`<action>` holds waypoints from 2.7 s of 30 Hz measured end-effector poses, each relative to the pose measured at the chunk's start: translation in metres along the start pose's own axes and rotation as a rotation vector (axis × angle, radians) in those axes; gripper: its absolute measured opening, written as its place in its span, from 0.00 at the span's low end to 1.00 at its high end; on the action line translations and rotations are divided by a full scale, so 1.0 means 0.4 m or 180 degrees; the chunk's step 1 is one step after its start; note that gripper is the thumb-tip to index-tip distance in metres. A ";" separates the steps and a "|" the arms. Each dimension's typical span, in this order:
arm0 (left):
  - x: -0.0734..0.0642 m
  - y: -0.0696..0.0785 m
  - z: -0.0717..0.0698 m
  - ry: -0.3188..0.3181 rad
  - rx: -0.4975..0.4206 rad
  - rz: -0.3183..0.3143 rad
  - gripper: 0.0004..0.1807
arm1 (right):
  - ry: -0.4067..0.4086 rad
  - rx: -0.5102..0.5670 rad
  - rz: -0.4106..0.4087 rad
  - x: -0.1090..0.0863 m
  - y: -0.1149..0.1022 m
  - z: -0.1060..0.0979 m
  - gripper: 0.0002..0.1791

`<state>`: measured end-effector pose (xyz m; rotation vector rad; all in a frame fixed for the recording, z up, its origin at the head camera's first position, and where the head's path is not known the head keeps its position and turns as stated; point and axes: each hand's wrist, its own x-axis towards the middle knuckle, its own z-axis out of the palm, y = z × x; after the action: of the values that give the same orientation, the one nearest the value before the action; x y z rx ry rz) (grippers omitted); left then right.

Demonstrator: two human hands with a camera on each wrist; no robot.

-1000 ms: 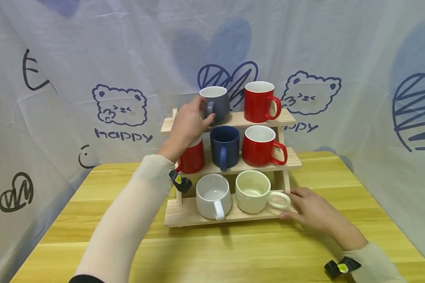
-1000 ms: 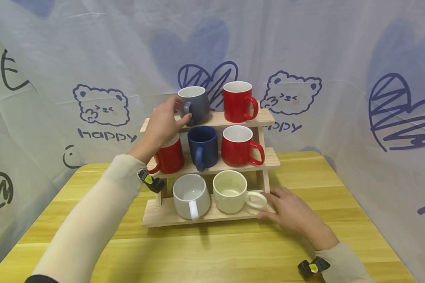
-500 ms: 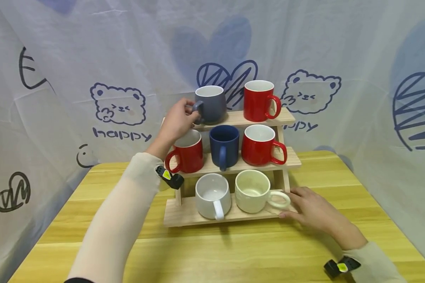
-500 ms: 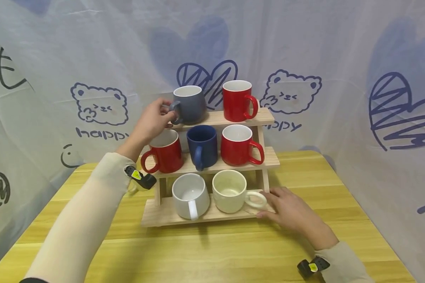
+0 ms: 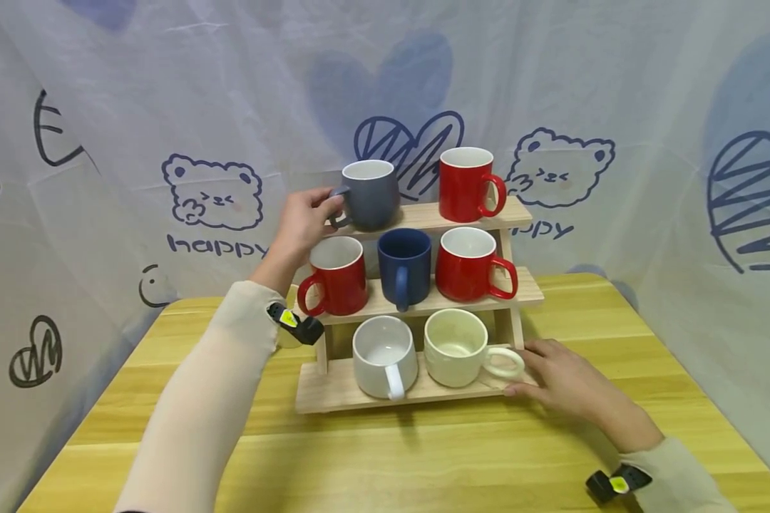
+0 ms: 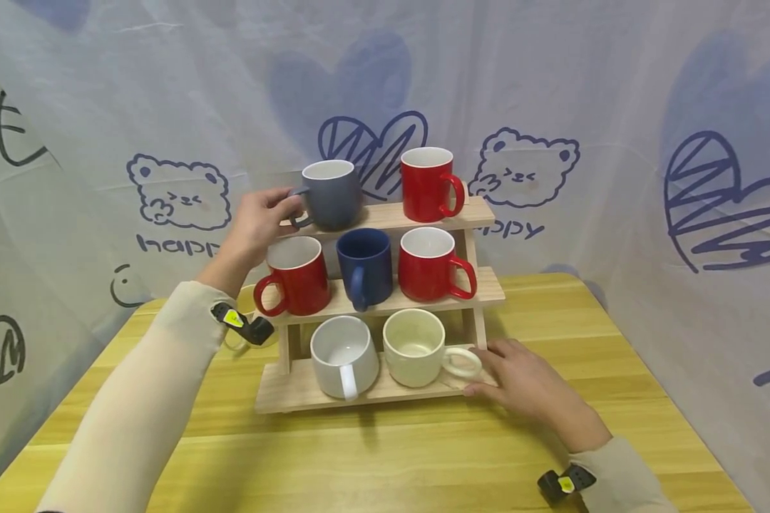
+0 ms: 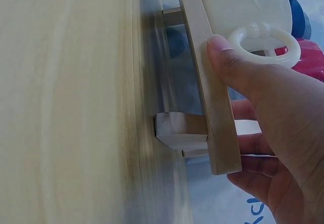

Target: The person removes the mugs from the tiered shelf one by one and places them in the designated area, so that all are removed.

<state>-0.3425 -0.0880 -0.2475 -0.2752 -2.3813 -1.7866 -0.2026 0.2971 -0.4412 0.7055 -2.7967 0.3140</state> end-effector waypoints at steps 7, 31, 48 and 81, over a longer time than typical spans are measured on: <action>-0.020 -0.016 -0.031 0.0223 -0.0137 -0.0063 0.16 | 0.0010 -0.0002 -0.0033 -0.002 -0.003 0.003 0.40; -0.103 -0.043 -0.220 0.0898 -0.0258 0.0033 0.21 | -0.0058 0.0062 0.0032 0.000 -0.012 -0.003 0.42; -0.164 -0.108 -0.333 0.1226 -0.0505 -0.0069 0.23 | 0.0002 0.0054 -0.0008 0.004 -0.001 -0.010 0.41; -0.261 -0.333 -0.427 0.1806 -0.1109 -0.0476 0.22 | -0.0048 0.0046 0.0056 0.000 -0.006 -0.005 0.41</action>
<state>-0.2707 -0.2943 -0.3482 0.3421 -1.7366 -2.0004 -0.2011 0.2954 -0.4388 0.6896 -2.8191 0.3340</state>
